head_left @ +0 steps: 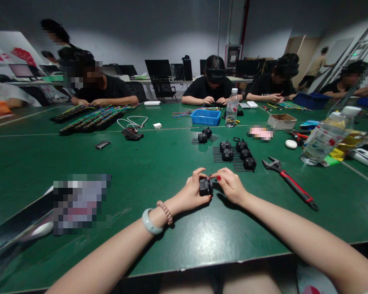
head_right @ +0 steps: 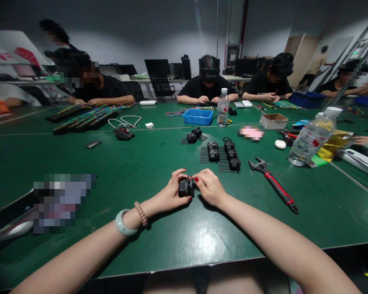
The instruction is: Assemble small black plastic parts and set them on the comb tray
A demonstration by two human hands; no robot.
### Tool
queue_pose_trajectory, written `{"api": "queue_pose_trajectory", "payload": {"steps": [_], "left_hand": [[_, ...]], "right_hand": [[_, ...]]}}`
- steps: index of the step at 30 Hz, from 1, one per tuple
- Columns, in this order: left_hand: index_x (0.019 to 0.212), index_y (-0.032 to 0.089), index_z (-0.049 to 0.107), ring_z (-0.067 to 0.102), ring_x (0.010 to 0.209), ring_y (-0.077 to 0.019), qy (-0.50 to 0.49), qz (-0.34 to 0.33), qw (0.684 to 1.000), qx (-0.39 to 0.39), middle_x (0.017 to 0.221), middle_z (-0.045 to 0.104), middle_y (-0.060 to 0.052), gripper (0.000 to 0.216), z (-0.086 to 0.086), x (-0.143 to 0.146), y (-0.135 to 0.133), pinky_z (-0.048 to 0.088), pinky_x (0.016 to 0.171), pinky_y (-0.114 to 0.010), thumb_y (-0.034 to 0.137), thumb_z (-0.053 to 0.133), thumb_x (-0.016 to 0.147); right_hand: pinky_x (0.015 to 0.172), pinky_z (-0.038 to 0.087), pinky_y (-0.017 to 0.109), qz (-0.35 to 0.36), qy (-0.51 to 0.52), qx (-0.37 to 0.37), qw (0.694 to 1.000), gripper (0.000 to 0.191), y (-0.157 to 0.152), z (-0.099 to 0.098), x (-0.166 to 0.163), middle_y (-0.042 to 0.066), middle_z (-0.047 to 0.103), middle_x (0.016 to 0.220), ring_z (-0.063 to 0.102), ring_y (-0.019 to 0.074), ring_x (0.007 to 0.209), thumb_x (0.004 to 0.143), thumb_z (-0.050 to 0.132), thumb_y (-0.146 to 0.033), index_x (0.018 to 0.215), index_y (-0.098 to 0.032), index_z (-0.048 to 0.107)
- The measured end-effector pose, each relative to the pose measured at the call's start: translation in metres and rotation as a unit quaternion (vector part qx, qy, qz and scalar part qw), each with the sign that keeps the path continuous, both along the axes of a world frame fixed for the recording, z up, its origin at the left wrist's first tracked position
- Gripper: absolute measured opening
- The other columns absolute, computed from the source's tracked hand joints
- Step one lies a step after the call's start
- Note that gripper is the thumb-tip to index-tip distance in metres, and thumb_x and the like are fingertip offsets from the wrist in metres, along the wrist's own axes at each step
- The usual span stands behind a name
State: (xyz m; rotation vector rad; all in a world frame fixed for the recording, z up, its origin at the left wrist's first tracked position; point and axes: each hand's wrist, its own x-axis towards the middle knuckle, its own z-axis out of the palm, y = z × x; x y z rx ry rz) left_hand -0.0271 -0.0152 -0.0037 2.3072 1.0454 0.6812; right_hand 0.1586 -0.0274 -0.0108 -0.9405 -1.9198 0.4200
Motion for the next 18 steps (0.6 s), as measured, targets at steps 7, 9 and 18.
{"api": "queue_pose_trajectory", "payload": {"steps": [7,9,18], "left_hand": [[0.125,0.022,0.012,0.045,0.103,-0.0226,0.000,-0.003,1.000,-0.009,0.108,0.044,-0.007,0.081,0.0018,0.0003,-0.0004,0.036,0.089,-0.040,0.022,0.061,0.061],[0.125,0.022,0.013,0.045,0.103,-0.0226,-0.002,-0.003,1.000,-0.010,0.108,0.044,-0.007,0.080,0.0024,0.0003,-0.0007,0.036,0.089,-0.040,0.022,0.061,0.061],[0.125,0.022,0.012,0.045,0.102,-0.0229,-0.003,0.000,1.000,-0.009,0.107,0.044,-0.007,0.080,0.0032,0.0014,-0.0019,0.035,0.089,-0.041,0.022,0.061,0.061]], "right_hand": [[0.075,0.042,0.031,-0.011,-0.009,-0.010,1.000,0.038,0.0004,0.0002,-0.0011,0.005,0.063,0.082,0.052,0.0170,0.083,0.090,0.028,-0.035,0.093,-0.020,0.063],[0.076,0.042,0.031,-0.013,-0.013,-0.012,1.000,0.039,0.0004,0.0003,-0.0013,0.006,0.063,0.083,0.052,0.0169,0.083,0.090,0.028,-0.036,0.093,-0.019,0.063],[0.075,0.042,0.032,-0.015,-0.012,-0.010,1.000,0.037,0.0016,-0.0017,-0.0019,0.005,0.064,0.083,0.052,0.0171,0.083,0.090,0.029,-0.035,0.091,-0.020,0.063]]}}
